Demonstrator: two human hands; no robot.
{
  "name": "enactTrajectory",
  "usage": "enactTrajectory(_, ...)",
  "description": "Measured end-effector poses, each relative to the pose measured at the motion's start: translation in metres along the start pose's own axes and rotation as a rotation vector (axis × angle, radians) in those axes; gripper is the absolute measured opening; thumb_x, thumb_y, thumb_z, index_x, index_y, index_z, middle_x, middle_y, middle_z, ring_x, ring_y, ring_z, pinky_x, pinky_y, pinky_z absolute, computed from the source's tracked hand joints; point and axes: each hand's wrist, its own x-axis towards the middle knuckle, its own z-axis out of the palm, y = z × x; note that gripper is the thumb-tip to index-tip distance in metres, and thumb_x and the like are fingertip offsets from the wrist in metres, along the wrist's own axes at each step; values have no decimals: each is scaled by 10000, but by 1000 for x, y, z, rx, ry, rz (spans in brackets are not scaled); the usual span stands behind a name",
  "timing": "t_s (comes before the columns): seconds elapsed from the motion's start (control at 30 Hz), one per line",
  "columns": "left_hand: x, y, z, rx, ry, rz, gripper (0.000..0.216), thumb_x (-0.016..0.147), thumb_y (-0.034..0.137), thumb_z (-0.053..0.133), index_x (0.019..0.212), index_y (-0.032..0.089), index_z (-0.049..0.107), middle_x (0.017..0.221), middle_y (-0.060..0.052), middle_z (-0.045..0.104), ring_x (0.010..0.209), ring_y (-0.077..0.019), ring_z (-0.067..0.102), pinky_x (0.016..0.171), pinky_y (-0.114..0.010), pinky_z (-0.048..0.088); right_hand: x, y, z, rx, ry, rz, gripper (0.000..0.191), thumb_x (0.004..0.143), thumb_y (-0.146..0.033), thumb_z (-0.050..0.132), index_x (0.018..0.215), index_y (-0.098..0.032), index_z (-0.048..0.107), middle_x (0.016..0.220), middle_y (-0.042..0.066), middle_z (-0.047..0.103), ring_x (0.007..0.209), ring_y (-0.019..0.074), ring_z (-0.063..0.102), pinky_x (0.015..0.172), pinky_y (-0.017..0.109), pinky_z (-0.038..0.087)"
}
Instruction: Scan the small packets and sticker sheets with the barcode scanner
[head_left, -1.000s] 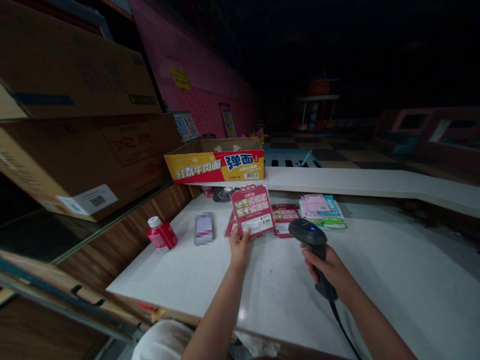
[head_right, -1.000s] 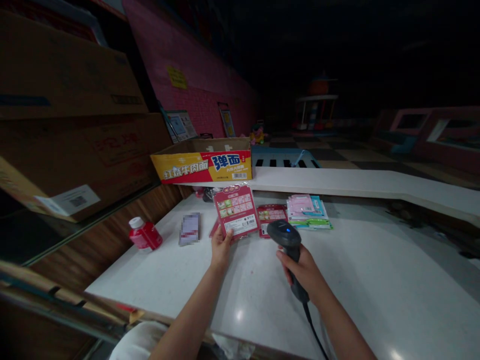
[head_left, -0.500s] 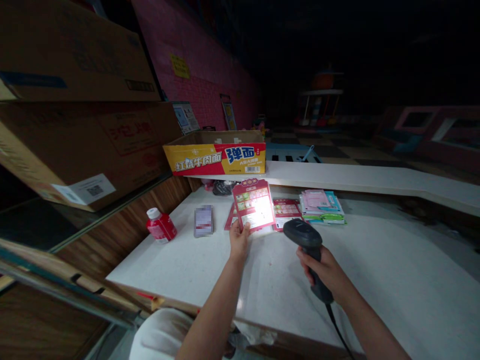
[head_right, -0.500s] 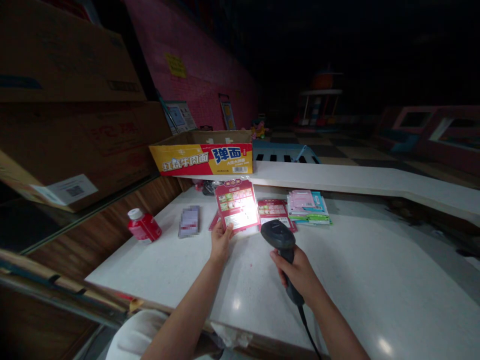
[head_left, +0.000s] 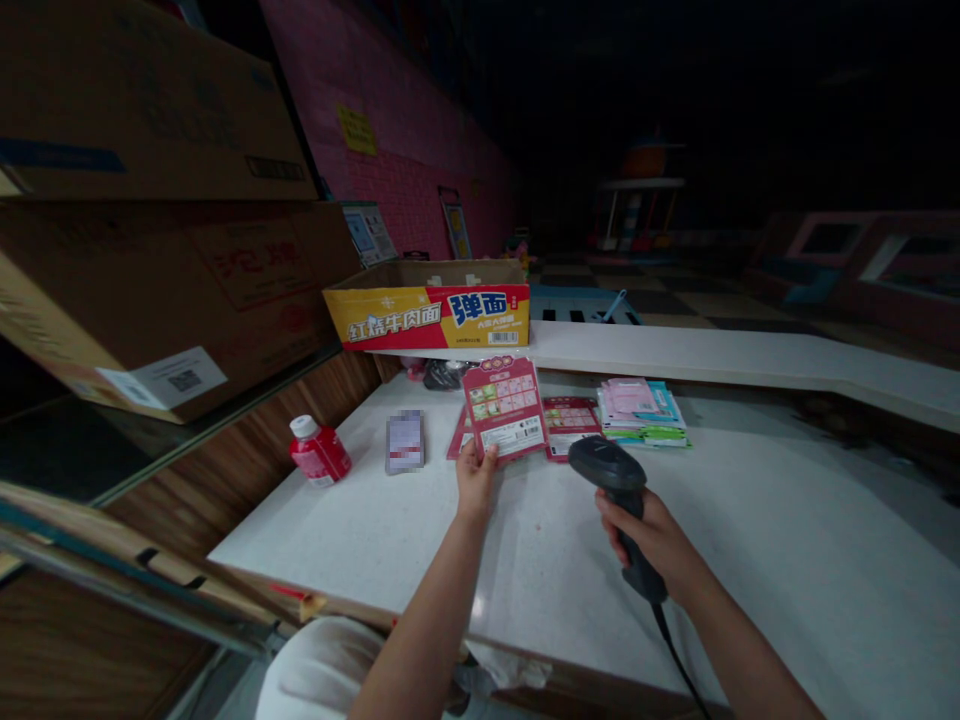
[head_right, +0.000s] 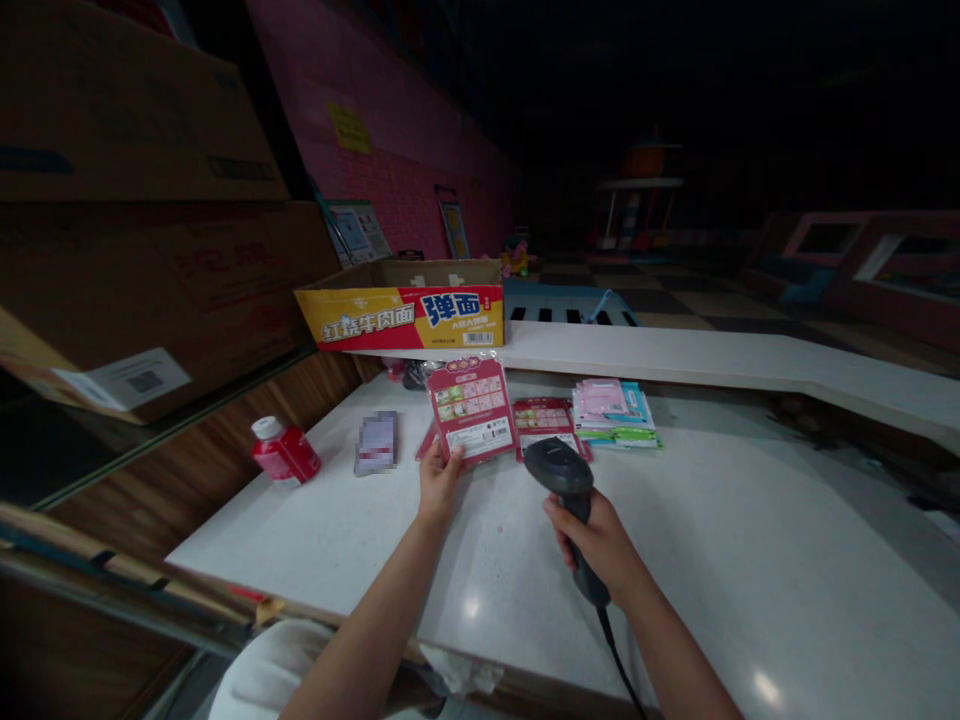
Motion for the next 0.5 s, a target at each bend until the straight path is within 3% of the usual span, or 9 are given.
enactTrajectory(0.23, -3, 6, 1, 21, -8, -6, 591, 625, 513, 827, 1048, 145, 640, 1097, -139, 724, 996, -303, 699, 844, -429, 590, 18, 2, -60, 347, 137, -13, 481, 655, -517, 825, 953, -194, 629, 557, -50, 559, 382, 82, 461, 355, 199, 360)
enactTrajectory(0.37, -4, 7, 2, 44, -30, -16, 589, 645, 500, 819, 1081, 160, 616, 1133, -139, 707, 1012, -294, 690, 829, -414, 596, 32, 22, -98, 469, 107, -54, 420, 677, -482, 819, 955, -210, 659, 580, -27, 578, 412, 103, 483, 379, 225, 390)
enactTrajectory(0.5, -8, 2, 8, 66, -78, -71, 596, 663, 475, 814, 1126, 189, 569, 1150, -113, 690, 989, -253, 687, 805, -381, 595, 41, 42, -115, 557, 106, -88, 413, 685, -511, 803, 938, -212, 674, 563, -37, 548, 398, 93, 453, 376, 223, 386)
